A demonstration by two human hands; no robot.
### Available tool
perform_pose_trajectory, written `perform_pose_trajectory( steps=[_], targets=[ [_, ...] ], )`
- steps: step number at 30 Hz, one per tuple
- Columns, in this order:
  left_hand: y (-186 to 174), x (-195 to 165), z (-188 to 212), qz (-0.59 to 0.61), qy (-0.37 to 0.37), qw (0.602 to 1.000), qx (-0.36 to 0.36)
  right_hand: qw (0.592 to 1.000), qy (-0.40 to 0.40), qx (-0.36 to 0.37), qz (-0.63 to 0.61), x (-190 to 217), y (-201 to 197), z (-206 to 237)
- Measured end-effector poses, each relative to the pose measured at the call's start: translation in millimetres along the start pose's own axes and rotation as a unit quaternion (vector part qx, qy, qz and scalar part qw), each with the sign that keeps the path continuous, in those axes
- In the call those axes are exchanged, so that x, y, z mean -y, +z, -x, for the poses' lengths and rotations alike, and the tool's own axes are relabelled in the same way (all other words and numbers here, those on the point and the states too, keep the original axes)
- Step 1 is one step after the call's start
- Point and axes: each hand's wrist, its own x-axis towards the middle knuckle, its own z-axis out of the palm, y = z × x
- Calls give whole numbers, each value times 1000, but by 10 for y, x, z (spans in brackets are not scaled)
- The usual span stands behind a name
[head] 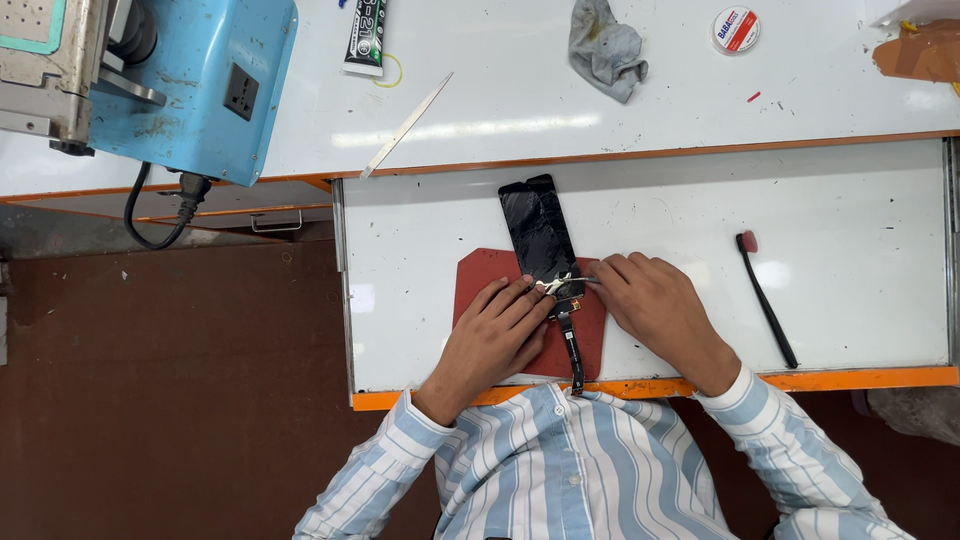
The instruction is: The person uses a metal spudger to carefully pry and separate a black flexible ribbon cable from a smartphone's internal connector. The phone is placed on a red mat on a white workbench. The person repeatedly lifts and repositions the cable while working on the device.
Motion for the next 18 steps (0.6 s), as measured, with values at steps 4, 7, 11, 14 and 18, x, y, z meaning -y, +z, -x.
perform_pose_trajectory(
  steps=[4,7,11,14,18],
  targets=[
    [-7,1,0,2,2,1000,0,1000,-6,-12,-17,8,-41,14],
    [-20,-2,-1,1,4,1000,-5,997,-41,-61,11,-2,-7,13],
    [-29,-11,-8,0,4,1000,-3,994,-56,-93,14,-35,57,31],
    [-21,-17,-8,1,3,1000,-2,998,-31,-47,-8,-44,79,43],
    [-14,-8,-7,4,2,1000,-4,999,-15,-26,-39,-28,72,38]
  ],
)
